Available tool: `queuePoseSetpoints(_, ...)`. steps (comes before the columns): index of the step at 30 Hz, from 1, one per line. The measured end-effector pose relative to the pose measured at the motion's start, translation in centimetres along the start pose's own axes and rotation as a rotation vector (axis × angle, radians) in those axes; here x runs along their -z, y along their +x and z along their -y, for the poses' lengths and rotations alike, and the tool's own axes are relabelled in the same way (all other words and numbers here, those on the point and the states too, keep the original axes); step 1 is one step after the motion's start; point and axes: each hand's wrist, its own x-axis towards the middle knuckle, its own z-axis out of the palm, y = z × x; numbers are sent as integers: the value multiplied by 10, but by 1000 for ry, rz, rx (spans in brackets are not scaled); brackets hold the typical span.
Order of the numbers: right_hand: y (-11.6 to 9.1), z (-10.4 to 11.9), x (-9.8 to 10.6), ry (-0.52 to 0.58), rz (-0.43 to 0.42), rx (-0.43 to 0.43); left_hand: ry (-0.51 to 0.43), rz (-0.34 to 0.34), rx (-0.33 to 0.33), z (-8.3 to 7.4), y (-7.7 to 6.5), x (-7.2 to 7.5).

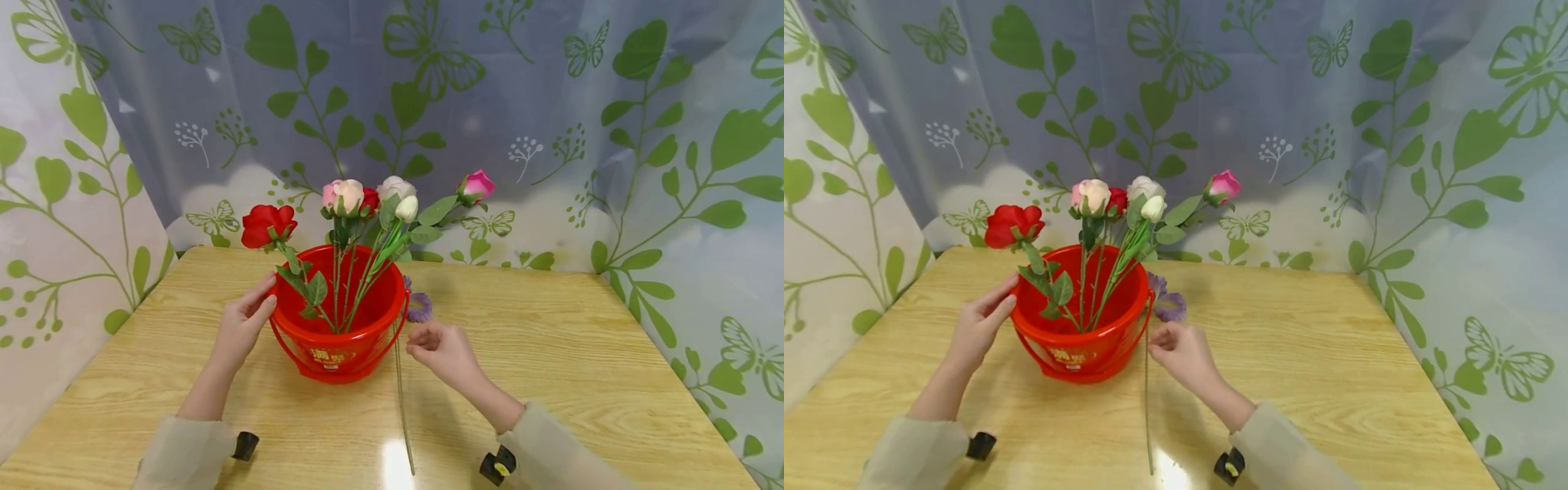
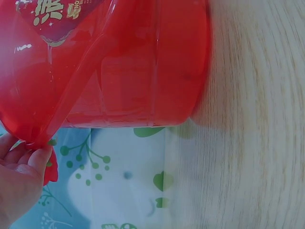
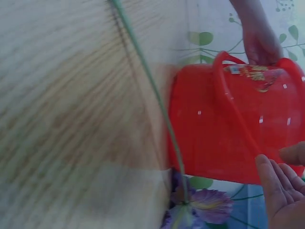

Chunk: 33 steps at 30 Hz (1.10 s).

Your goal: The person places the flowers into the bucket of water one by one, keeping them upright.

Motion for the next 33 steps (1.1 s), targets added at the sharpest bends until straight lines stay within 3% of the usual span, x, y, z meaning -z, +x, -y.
queuePoseSetpoints(15, 14, -44, -16, 22, 103, -183, -8, -6, 4, 1, 1, 0)
queuePoseSetpoints(24, 20, -51, -28, 140, 123, -333, -12, -14, 6, 1, 1, 0)
queuePoseSetpoints(33, 21, -57, -36, 195, 191, -363, -5, -9, 9, 0, 0, 0)
